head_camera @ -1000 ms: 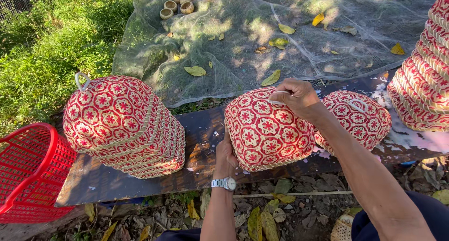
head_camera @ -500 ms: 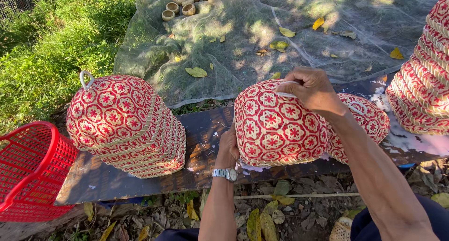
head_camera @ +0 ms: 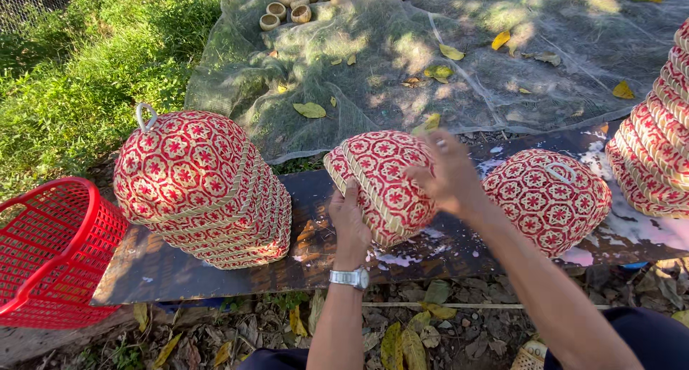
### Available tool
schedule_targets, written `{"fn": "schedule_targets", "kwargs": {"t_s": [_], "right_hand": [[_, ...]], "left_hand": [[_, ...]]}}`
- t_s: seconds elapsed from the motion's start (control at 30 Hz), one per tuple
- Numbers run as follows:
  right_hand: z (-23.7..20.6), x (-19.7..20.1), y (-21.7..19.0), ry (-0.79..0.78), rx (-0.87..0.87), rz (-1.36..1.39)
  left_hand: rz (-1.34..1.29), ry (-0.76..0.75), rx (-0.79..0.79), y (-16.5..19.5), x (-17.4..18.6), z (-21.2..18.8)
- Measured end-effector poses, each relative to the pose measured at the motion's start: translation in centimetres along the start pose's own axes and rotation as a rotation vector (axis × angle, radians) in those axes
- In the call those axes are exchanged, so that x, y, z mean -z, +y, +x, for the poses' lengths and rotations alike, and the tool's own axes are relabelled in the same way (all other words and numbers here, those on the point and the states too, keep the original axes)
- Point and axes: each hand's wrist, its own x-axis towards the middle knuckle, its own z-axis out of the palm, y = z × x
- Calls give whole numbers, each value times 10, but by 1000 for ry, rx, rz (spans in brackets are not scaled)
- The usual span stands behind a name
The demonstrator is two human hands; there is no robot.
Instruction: The person picks up small woven baskets with red and white patterns from a wooden board and stacks them one by one into a growing pile. The person handles each basket individually, turning it over and placing it on top of the previous one.
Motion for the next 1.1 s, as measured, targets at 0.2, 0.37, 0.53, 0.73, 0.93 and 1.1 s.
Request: {"fn": "schedule_targets", "kwargs": {"t_s": [0.2,0.37,0.53,0.73,0.93,1.1], "right_hand": [[-30,-73,-54,-93,-32,-253],[-16,-73,-29,-146,-5,-210],[-11,-66,-4,-126,19,-67],[-12,-73,-8,-129,-21,-84],[-29,-77,-28,-39,-3,-231],[-30,-78,-32,0,-114,-212]], "left_hand": [[25,-85,-206,-40,6,1],[232,19,-286,-42,5,3],[351,83,-326,-45,1,-1],[390,113,-369,-47,11,-1],[236,67,-273,-49,14,-9],[378,38,-297,-48,6,-12]]}}
